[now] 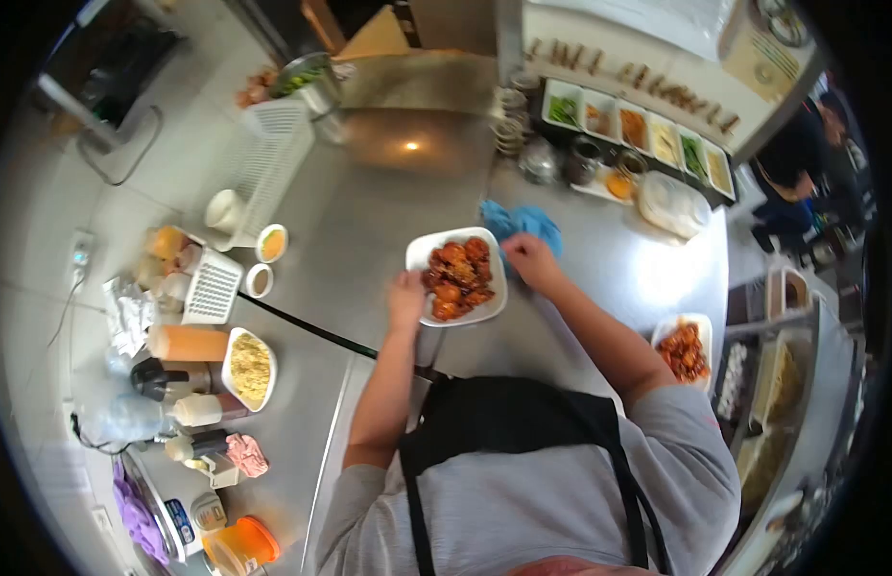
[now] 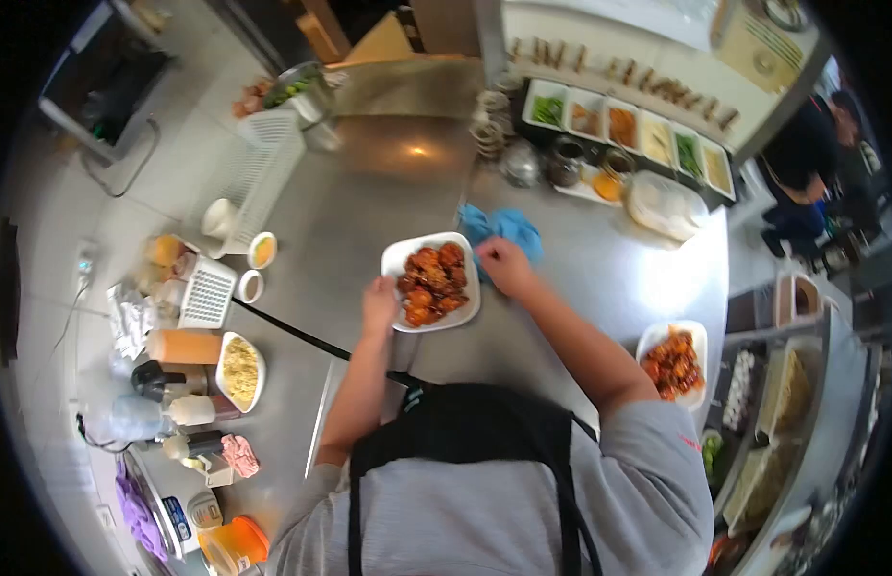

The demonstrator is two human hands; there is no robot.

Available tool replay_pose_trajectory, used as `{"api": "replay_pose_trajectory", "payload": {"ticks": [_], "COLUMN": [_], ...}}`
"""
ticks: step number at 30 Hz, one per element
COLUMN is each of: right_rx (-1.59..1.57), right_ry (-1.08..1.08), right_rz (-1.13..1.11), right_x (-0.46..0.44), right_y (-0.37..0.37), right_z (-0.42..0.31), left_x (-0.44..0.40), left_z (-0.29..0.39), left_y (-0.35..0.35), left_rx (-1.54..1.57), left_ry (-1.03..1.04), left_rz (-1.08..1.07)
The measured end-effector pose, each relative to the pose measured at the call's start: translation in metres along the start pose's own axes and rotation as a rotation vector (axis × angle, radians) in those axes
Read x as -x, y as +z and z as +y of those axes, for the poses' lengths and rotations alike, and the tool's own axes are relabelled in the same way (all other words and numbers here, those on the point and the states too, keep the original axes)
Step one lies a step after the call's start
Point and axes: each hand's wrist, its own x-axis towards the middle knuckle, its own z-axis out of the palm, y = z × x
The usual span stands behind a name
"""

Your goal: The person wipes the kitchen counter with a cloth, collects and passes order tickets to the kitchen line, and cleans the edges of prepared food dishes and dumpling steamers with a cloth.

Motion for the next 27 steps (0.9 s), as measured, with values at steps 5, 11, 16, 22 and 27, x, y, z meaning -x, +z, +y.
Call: {"api": "replay_pose_trajectory", "payload": {"ticks": [5,11,16,22,27], "right_rx": [0.498,1.012,0.669,-1.520,-1.809], "right_ry": [-0.017,-0.532,-0.326,0.463,0.241], "right_rz": [-0.351,0.098,-0.091,-0.494,-0.772], "right_x": [-0.004,0.017,0.024,0.007,0.008], "right_y": [-0.030,0.003,0.011,0.008,0.043], "right_z": [-0.026,-0.019,0.007,-0.081,-0.038], "left_x": [0.006,0.018,0.037,0.064,0.036], "left_z": [0.005,0.005,0.001,0.044,0.042], "left_y": [-0.022,-0.027,-0.022,-0.005,0.008], "left_rx": [-0.084,-0.011,0.188,0.311,0.228], "left_ry": [-0.155,-0.103,-0.207,-0.222,-0.020], "left_rz": [-0.106,-0.199,-0.162,-0.449,-0.347]}}
